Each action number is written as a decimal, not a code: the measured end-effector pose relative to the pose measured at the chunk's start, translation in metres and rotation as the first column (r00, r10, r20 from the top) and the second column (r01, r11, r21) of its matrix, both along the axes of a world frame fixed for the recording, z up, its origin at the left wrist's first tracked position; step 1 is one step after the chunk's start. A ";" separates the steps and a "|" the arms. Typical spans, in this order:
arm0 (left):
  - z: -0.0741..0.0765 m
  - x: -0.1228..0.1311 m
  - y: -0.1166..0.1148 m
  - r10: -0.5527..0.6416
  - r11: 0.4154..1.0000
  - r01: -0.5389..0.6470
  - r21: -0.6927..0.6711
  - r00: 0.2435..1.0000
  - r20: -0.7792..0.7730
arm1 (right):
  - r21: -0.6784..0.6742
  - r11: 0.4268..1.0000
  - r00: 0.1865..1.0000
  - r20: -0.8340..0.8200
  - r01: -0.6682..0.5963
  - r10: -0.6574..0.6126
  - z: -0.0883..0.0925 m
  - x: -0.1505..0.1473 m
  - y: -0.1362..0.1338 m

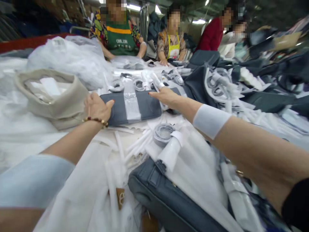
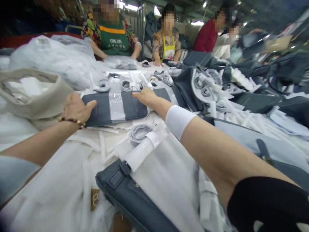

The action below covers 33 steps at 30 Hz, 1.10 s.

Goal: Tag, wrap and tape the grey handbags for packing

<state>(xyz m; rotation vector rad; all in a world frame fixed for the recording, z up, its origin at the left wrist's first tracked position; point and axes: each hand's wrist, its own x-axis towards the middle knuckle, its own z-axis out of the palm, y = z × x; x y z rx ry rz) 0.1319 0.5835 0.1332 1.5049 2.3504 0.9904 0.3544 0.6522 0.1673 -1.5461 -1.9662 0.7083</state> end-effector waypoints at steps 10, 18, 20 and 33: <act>0.022 0.060 -0.115 -0.172 0.774 0.581 -0.250 0.574 0.800 | -0.510 0.813 0.833 -0.290 0.282 -0.471 0.040 0.158 -0.284; 0.029 0.112 -0.100 0.208 0.643 0.711 -0.283 0.194 0.959 | -0.829 0.551 0.243 -0.517 0.093 -0.820 -0.017 0.142 -0.349; 0.026 0.116 -0.099 0.277 0.593 0.752 -0.287 0.144 0.950 | -0.839 0.542 0.162 -0.530 0.044 -0.833 -0.022 0.139 -0.345; 0.025 0.116 -0.094 0.392 0.507 0.732 -0.456 0.275 0.878 | -0.861 0.488 -0.191 -0.460 -0.142 -0.867 -0.041 0.122 -0.334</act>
